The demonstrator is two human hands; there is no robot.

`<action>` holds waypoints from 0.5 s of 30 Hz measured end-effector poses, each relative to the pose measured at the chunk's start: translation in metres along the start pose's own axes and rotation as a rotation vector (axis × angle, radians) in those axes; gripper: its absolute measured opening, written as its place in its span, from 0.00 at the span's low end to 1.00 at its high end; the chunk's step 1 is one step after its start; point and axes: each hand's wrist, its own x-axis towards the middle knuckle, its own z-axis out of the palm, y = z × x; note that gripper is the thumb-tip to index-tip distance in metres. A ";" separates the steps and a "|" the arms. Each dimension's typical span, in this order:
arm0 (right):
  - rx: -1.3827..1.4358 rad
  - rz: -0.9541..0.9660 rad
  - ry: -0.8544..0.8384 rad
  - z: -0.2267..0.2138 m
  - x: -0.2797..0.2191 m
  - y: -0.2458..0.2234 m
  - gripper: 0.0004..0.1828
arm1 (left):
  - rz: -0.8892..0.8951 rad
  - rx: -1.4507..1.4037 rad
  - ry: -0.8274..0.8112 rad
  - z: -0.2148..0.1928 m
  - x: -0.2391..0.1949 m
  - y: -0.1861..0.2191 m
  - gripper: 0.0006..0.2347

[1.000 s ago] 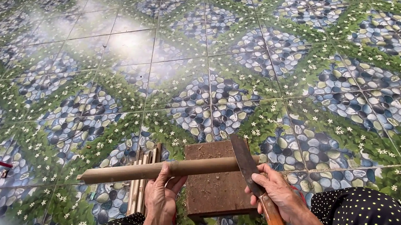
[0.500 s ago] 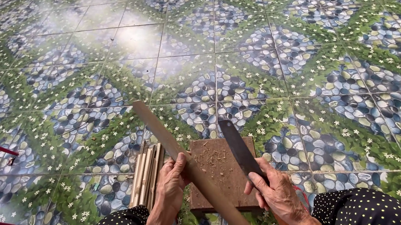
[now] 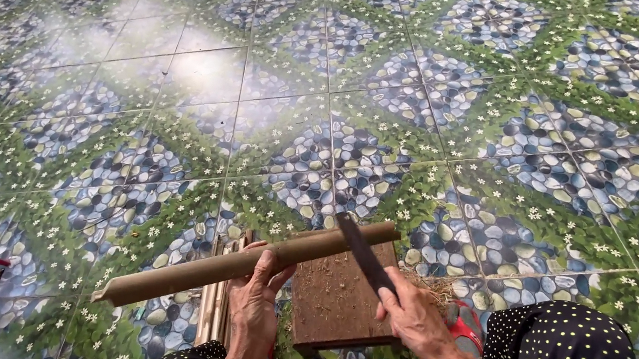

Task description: Shaving and smoothing bamboo strips using a large knife on a wooden block while sitting on the floor.

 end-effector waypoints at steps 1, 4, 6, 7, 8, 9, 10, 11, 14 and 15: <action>-0.004 0.001 0.005 -0.002 -0.004 -0.022 0.13 | -0.003 -0.003 -0.005 0.003 -0.002 -0.003 0.15; 0.010 0.169 -0.025 -0.001 -0.019 -0.065 0.15 | -0.003 -0.041 -0.046 0.006 -0.012 -0.008 0.15; -0.080 0.119 0.002 -0.003 -0.015 -0.067 0.15 | -0.045 -0.083 -0.059 0.014 -0.016 -0.004 0.17; -0.080 0.114 0.002 -0.005 -0.006 -0.047 0.15 | -0.042 -0.084 -0.060 0.012 -0.014 -0.005 0.17; 0.017 0.160 0.024 -0.008 0.003 -0.027 0.14 | -0.044 -0.111 -0.078 0.009 -0.012 -0.006 0.16; 0.114 0.208 0.046 -0.010 0.010 -0.006 0.12 | -0.049 -0.139 -0.095 0.006 -0.012 -0.009 0.14; 0.113 0.206 0.045 -0.009 0.008 -0.002 0.12 | -0.048 -0.140 -0.095 0.006 -0.015 -0.007 0.14; 0.025 0.164 0.052 -0.009 0.011 0.001 0.10 | -0.042 -0.101 -0.081 0.010 -0.015 -0.004 0.14; 0.210 0.213 -0.064 -0.033 0.013 -0.042 0.13 | -0.019 -0.069 -0.078 0.019 -0.011 0.000 0.14; 0.493 0.334 -0.194 -0.040 0.002 -0.062 0.19 | -0.026 -0.062 -0.074 0.015 -0.018 -0.001 0.15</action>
